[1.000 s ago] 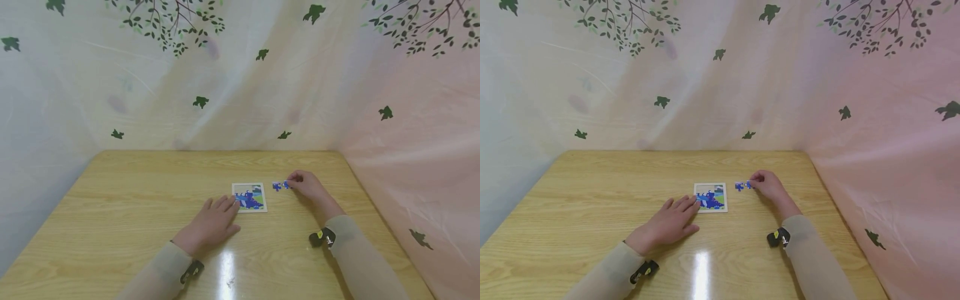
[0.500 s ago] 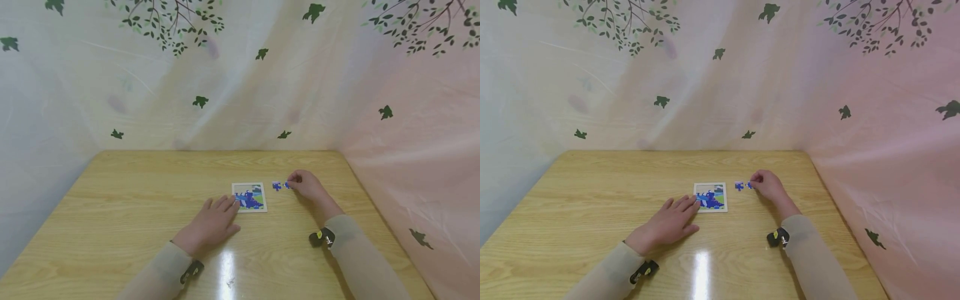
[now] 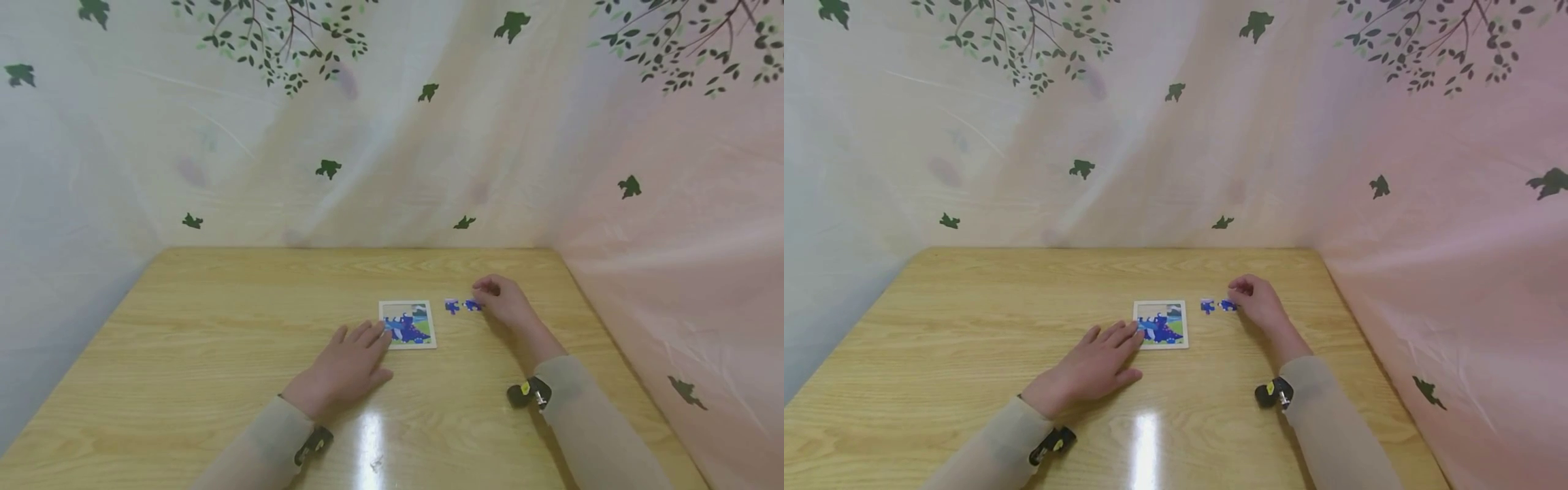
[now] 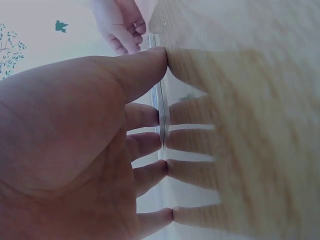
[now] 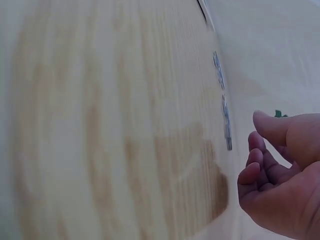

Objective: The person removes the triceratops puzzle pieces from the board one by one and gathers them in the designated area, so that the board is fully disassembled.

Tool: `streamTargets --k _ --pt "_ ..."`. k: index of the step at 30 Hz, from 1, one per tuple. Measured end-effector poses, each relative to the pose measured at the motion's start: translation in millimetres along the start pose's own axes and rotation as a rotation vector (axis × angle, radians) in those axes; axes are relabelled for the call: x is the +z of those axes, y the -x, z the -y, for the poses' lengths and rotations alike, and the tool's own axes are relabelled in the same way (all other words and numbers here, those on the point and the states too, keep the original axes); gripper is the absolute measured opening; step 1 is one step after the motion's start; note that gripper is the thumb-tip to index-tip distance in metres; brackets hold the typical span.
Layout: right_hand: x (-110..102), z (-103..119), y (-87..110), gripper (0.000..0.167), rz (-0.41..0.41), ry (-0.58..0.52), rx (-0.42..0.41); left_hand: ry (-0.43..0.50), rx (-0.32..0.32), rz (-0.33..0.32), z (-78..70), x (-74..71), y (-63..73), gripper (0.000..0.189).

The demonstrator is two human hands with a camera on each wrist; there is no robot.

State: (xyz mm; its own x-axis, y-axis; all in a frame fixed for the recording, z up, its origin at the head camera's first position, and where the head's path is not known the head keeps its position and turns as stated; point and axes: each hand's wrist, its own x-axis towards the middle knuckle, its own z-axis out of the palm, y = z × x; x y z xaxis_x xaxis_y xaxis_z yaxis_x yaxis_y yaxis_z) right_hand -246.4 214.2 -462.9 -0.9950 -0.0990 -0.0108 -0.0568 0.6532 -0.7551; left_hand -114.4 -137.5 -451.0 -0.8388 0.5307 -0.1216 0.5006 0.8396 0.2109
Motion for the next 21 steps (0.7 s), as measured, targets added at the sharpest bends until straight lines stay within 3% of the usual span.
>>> streamTargets --k 7,21 --pt "9 26 9.3 0.025 -0.013 -0.002 -0.084 0.002 0.005 -0.003 -2.0 -1.4 1.0 0.074" --pt "44 63 17.6 0.022 0.096 -0.012 -0.144 -0.008 0.006 0.008 -0.9 -2.2 0.5 0.075"
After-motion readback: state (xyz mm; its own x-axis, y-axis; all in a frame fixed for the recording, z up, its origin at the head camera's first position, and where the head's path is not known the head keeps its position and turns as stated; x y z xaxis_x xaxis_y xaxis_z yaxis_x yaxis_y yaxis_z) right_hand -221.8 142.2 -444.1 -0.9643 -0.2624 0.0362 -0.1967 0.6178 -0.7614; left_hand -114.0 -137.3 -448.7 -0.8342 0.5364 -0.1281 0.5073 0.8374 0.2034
